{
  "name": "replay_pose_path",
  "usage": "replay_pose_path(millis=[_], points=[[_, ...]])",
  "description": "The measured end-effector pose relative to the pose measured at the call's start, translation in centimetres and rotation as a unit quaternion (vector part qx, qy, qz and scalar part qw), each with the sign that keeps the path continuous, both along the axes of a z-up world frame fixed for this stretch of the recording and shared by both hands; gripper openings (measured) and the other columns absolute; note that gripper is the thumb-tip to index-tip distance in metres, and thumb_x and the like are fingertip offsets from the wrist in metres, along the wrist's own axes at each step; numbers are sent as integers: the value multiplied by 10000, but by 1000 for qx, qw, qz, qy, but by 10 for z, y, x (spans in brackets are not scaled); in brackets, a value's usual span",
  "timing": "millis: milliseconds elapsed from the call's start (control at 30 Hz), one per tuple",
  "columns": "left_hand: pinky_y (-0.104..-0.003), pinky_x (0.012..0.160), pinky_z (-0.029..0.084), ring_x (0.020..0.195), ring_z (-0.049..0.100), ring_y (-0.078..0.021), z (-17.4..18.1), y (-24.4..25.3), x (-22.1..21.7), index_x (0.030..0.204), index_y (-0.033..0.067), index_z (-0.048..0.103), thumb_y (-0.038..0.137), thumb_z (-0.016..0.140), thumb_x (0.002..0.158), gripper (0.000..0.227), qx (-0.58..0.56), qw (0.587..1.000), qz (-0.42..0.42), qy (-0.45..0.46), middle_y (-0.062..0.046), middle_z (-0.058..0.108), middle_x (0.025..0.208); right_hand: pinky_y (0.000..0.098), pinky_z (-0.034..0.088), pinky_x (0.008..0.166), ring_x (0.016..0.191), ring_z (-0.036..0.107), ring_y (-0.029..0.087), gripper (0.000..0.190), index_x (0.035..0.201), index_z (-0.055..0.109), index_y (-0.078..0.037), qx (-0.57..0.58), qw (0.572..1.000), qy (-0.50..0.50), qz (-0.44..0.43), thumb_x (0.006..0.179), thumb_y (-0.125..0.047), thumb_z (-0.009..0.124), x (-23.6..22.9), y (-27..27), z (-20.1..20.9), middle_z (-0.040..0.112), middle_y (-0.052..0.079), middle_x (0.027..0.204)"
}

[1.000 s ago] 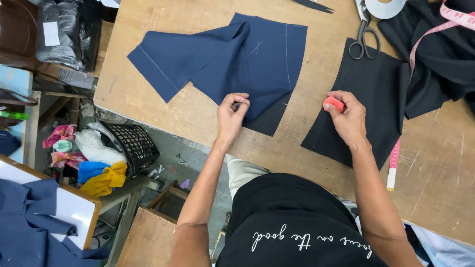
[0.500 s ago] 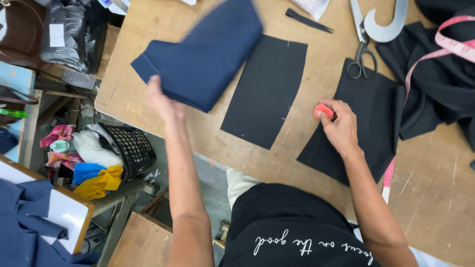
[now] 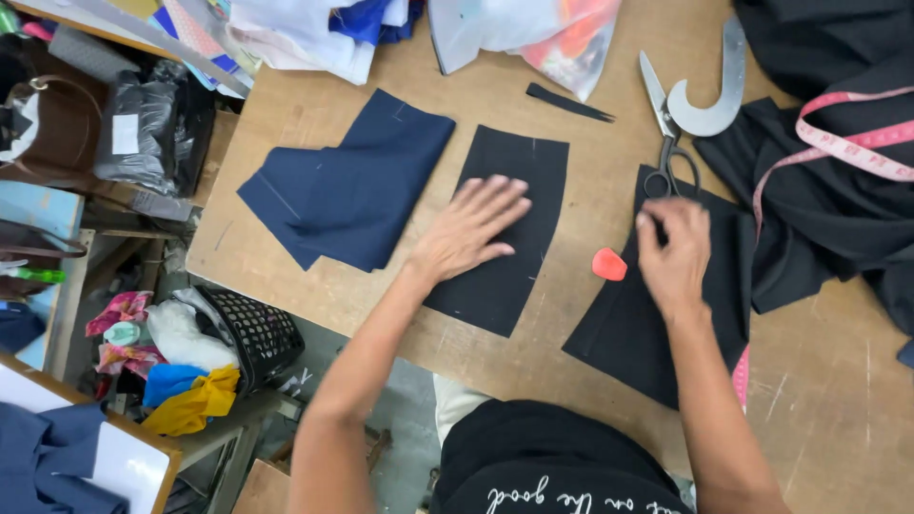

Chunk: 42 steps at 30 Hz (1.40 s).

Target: The person aligns a piece of dark blue fabric over a black pattern on a wooden table and cuts the fabric using shears. They then use a curved ruler and chalk to mark a curved line on the fabric before cutting along the marked line. Finally, the person gathers the cut fabric pieces and places them on a nearby sewing machine.

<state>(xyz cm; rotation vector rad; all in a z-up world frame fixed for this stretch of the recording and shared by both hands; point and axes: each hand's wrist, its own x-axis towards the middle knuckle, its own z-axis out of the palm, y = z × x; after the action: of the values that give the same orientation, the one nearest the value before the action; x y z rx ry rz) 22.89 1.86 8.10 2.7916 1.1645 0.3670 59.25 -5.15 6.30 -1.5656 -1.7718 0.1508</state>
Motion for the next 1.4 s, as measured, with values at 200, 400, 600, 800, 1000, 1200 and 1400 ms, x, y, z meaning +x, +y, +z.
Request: replay_pose_path(millis=[200,400,600,800,1000,1200,1400], points=[[-437,1404,71,1700,156,-195,-48,23,31,1759,348,237,784,328,1056,832,-24,987,-149,61,39,165,1848,541,531,995,1161,638,477,251,1334,747,61,-16,1000,-18,-12,1095,-14,754,26,44,-10,670,244,1263],[-509,1397,93,1697,179,-220,-60,2,44,1752,343,250,798,390,1043,854,-21,999,-9,34,24,190,1838,515,547,981,1104,642,422,323,1299,753,29,-59,996,-55,-29,986,22,829,43,57,-37,660,191,1160],[-644,1341,68,1679,145,-425,-40,-84,87,1749,100,243,604,486,1106,852,-116,960,244,-70,-230,157,1814,504,545,935,1032,627,404,304,1240,757,24,-91,992,-64,-56,948,21,841,53,64,-51,624,153,1059],[-603,1349,151,1693,179,-360,-34,-72,57,1754,232,261,718,478,1081,858,-45,989,137,30,-124,187,1829,582,527,877,1019,650,470,287,1156,739,-30,-204,969,-100,-93,883,-115,720,51,82,-39,632,172,1063],[-603,1352,197,1698,221,-300,-44,-70,38,1753,256,288,733,462,1096,831,10,970,235,57,-43,227,1828,485,486,727,782,620,305,138,953,712,-109,-267,958,-34,-95,905,-225,771,56,68,-19,654,44,814],[-671,1317,117,1687,180,-380,-48,-94,62,1755,205,261,669,408,1114,805,-25,906,423,13,-138,178,1829,280,478,634,651,585,125,194,925,657,-88,-323,913,249,8,935,-82,851,7,-31,23,633,51,729],[-720,1277,105,1668,187,-426,-56,-74,54,1728,209,337,664,525,1075,818,-7,902,431,-32,-174,217,1811,255,482,412,448,617,177,231,862,683,14,-387,838,383,-28,840,-42,907,-37,-122,1,631,137,548]])
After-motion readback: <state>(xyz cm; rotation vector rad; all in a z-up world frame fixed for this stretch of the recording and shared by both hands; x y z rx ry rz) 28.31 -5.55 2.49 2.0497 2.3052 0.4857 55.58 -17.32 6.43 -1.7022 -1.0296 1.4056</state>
